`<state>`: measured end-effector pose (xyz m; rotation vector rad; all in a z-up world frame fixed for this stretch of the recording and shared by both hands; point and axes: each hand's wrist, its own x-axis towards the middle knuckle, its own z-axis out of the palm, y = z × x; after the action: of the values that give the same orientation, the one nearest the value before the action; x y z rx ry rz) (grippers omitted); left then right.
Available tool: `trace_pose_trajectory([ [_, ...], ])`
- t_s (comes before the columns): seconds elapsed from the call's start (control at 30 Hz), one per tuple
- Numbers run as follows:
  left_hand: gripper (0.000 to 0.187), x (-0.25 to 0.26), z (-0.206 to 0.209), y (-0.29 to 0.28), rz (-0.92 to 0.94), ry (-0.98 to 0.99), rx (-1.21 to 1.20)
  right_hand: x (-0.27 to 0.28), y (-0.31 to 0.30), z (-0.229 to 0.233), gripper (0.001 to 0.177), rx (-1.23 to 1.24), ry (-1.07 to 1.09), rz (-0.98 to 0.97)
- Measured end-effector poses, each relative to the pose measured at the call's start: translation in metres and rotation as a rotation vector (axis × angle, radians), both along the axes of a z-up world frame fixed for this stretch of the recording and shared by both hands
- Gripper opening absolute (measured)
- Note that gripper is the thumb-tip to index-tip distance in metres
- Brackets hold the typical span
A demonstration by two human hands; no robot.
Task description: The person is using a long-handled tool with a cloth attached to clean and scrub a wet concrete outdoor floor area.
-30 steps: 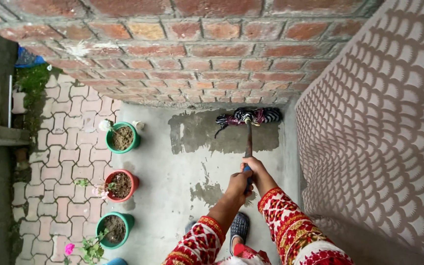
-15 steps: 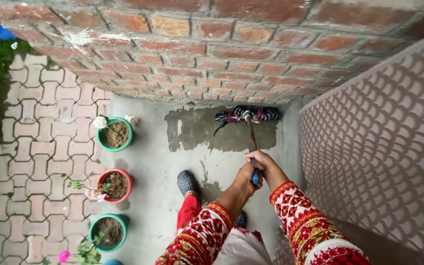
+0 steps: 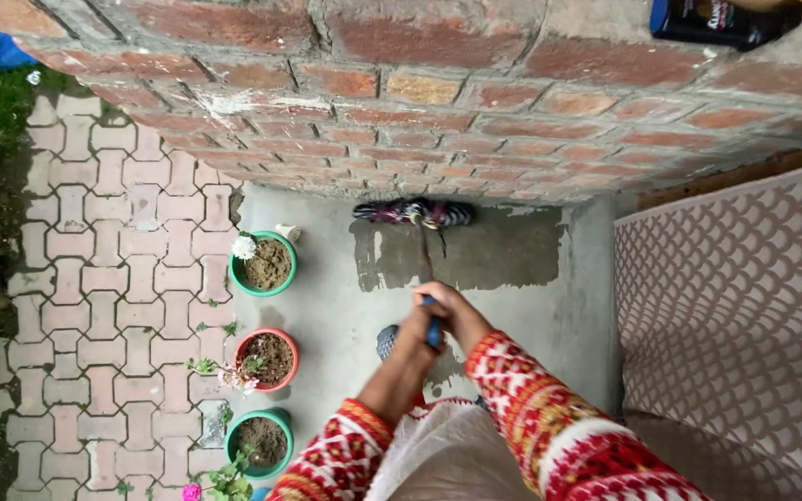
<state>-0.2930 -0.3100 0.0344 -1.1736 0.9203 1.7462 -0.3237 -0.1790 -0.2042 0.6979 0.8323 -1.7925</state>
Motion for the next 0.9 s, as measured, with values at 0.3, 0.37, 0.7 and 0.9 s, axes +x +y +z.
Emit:
trace_pose_trajectory([
  [0.3, 0.024, -0.046, 0.03, -0.073, -0.026, 0.085, 0.06, -0.053, -0.084, 0.181, 0.029, 0.368, -0.193, -0.144],
  [0.37, 0.024, -0.049, 0.027, -0.048, -0.059, 0.081, 0.053, -0.035, -0.04, 0.077, 0.026, 0.228, 0.04, -0.094],
  [0.7, 0.028, 0.001, 0.046, 0.081, -0.35, 0.054, -0.002, 0.022, 0.078, 0.104, 0.019, 0.128, -0.043, -0.279],
  [0.9, 0.03, 0.005, 0.058, 0.194, -0.429, 0.067, 0.003, 0.032, 0.182, 0.173, 0.022, 0.245, -0.089, -0.345],
])
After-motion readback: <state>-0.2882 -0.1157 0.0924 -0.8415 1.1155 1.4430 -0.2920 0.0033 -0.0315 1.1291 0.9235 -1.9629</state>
